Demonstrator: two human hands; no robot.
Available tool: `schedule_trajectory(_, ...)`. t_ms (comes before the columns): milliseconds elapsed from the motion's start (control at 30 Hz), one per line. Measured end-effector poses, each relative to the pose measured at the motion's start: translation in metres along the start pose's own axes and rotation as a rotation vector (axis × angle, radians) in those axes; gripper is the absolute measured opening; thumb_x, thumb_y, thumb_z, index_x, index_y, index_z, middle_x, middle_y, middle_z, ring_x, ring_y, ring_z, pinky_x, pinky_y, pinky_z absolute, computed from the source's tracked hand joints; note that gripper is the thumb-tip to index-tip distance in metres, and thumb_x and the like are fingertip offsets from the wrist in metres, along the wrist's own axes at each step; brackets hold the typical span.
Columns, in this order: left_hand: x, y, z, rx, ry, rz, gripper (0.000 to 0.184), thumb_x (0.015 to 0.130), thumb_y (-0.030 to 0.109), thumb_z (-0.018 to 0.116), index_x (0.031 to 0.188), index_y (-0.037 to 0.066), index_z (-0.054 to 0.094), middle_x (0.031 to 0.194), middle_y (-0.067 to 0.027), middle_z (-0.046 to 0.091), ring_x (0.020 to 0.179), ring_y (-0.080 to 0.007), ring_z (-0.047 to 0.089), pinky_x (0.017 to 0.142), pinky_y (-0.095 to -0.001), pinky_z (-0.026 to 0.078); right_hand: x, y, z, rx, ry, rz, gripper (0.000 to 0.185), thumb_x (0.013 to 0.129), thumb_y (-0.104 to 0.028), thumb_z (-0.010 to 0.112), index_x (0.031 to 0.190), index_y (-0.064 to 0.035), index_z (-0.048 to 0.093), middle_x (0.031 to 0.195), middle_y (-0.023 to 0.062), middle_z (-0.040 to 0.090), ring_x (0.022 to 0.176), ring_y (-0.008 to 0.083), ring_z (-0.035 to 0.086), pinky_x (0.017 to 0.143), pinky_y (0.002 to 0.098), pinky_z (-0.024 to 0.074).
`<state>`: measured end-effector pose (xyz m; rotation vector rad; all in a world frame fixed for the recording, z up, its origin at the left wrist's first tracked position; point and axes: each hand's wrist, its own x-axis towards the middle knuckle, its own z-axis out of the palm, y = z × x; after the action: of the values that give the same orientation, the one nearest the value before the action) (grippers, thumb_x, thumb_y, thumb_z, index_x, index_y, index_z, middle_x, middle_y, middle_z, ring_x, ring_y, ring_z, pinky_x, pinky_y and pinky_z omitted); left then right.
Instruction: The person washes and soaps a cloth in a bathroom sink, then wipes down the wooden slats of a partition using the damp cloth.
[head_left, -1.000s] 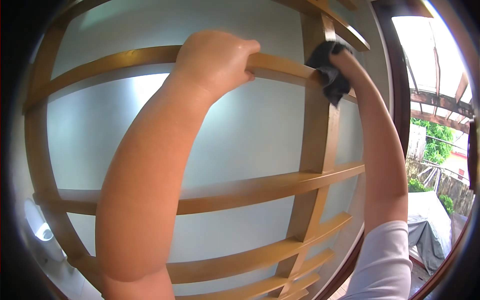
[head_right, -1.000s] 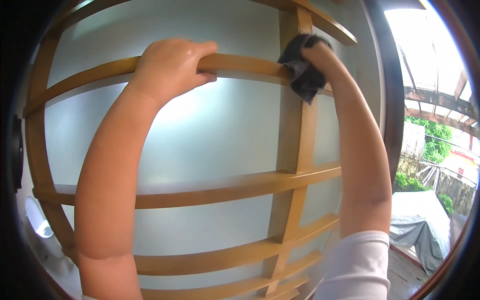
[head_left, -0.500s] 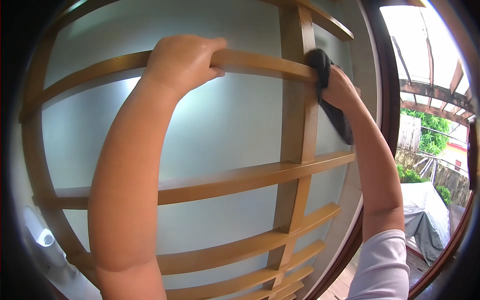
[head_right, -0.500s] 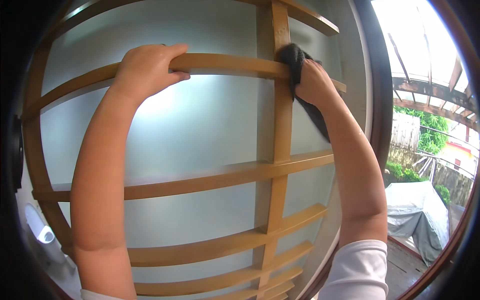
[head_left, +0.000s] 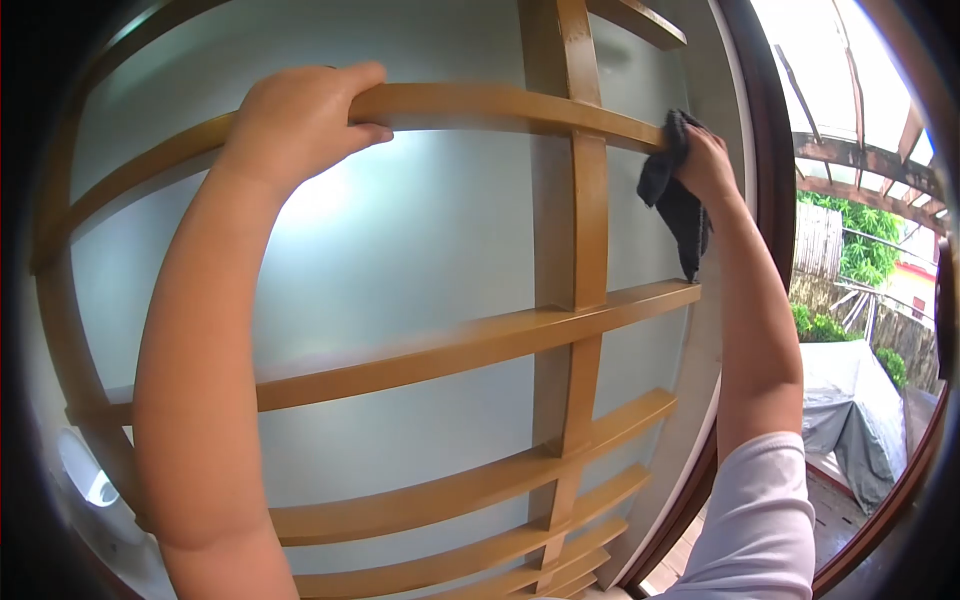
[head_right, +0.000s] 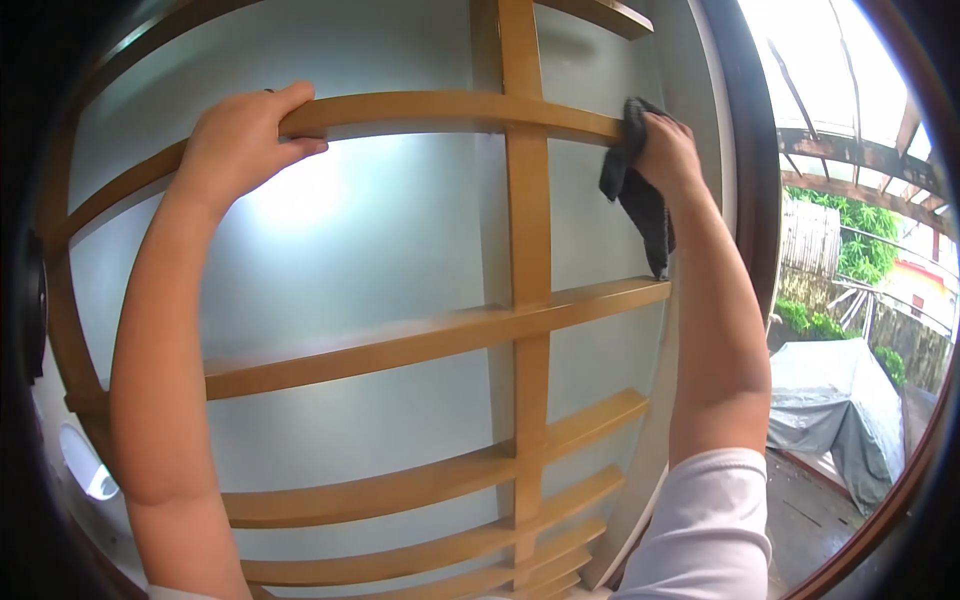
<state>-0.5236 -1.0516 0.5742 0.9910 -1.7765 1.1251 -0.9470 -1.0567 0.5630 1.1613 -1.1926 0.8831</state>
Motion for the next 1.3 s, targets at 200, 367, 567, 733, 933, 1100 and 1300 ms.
schedule_trajectory(200, -0.002, -0.004, 0.013, -0.011, 0.205, 0.069, 0.035, 0.073, 0.027, 0.070, 0.099, 0.010, 0.055, 0.077, -0.0131, 0.060, 0.073, -0.0311, 0.056, 0.066, -0.0394, 0.044, 0.025, -0.061, -0.009, 0.255, 0.096, -0.270, 0.031, 0.065, -0.024, 0.070, 0.086, -0.0039, 0.057, 0.090, 0.0133, 0.063, 0.092, 0.0317, 0.058, 0.082, 0.0405, 0.0454)
schedule_trajectory(367, -0.002, 0.004, 0.004, 0.066, 0.120, -0.007, 0.037, 0.070, 0.031, 0.072, 0.097, 0.010, 0.056, 0.075, -0.0114, 0.059, 0.073, -0.0296, 0.055, 0.066, -0.0383, 0.044, 0.003, 0.019, 0.012, 0.159, -0.038, -0.015, 0.043, 0.062, -0.027, 0.075, 0.097, -0.0085, 0.060, 0.096, 0.0124, 0.063, 0.095, 0.0317, 0.058, 0.084, 0.0401, 0.0438)
schedule_trajectory(567, -0.001, -0.001, 0.006, 0.052, 0.162, 0.029, 0.039, 0.072, 0.035, 0.071, 0.100, 0.011, 0.058, 0.077, -0.0093, 0.060, 0.076, -0.0275, 0.056, 0.068, -0.0370, 0.045, -0.060, 0.141, 0.070, 0.576, 0.059, 0.230, 0.026, 0.081, -0.020, 0.059, 0.105, -0.0093, 0.061, 0.097, 0.0130, 0.063, 0.094, 0.0257, 0.061, 0.080, 0.0334, 0.0459)
schedule_trajectory(733, -0.003, -0.003, 0.009, 0.042, 0.151, 0.051, 0.039, 0.072, 0.035, 0.070, 0.102, 0.012, 0.059, 0.079, -0.0084, 0.062, 0.078, -0.0277, 0.057, 0.068, -0.0370, 0.045, -0.031, 0.091, 0.050, 1.343, -0.235, 0.306, 0.033, 0.079, -0.012, 0.061, 0.111, -0.0033, 0.056, 0.097, 0.0061, 0.060, 0.089, 0.0167, 0.057, 0.081, 0.0280, 0.0456)
schedule_trajectory(933, 0.001, -0.019, 0.014, 0.002, 0.169, 0.211, 0.038, 0.071, 0.033, 0.070, 0.100, 0.013, 0.058, 0.077, -0.0086, 0.062, 0.078, -0.0279, 0.058, 0.068, -0.0383, 0.045, 0.047, -0.134, -0.031, 0.117, 0.101, -0.470, 0.062, 0.061, -0.024, 0.076, 0.116, -0.0050, 0.054, 0.114, 0.0168, 0.057, 0.118, 0.0301, 0.045, 0.100, 0.0442, 0.0343)
schedule_trajectory(1100, -0.018, -0.030, -0.009, -0.084, 0.014, 0.181, 0.036, 0.068, 0.027, 0.072, 0.098, 0.011, 0.058, 0.089, -0.0113, 0.063, 0.086, -0.0301, 0.058, 0.076, -0.0393, 0.047, 0.064, -0.223, -0.066, 0.518, -0.239, -0.345, 0.057, 0.060, -0.025, 0.075, 0.112, -0.0089, 0.057, 0.098, 0.0167, 0.063, 0.099, 0.0335, 0.057, 0.086, 0.0407, 0.0441)
schedule_trajectory(1300, -0.048, -0.110, -0.015, 0.040, 0.064, 0.077, 0.043, 0.067, 0.022, 0.075, 0.104, 0.008, 0.059, 0.091, -0.0112, 0.063, 0.088, -0.0295, 0.059, 0.076, -0.0377, 0.046, 0.092, -0.281, -0.071, 0.442, -0.415, -0.410, 0.042, 0.066, -0.033, 0.069, 0.097, -0.0062, 0.062, 0.089, 0.0178, 0.064, 0.089, 0.0339, 0.060, 0.078, 0.0398, 0.0461)
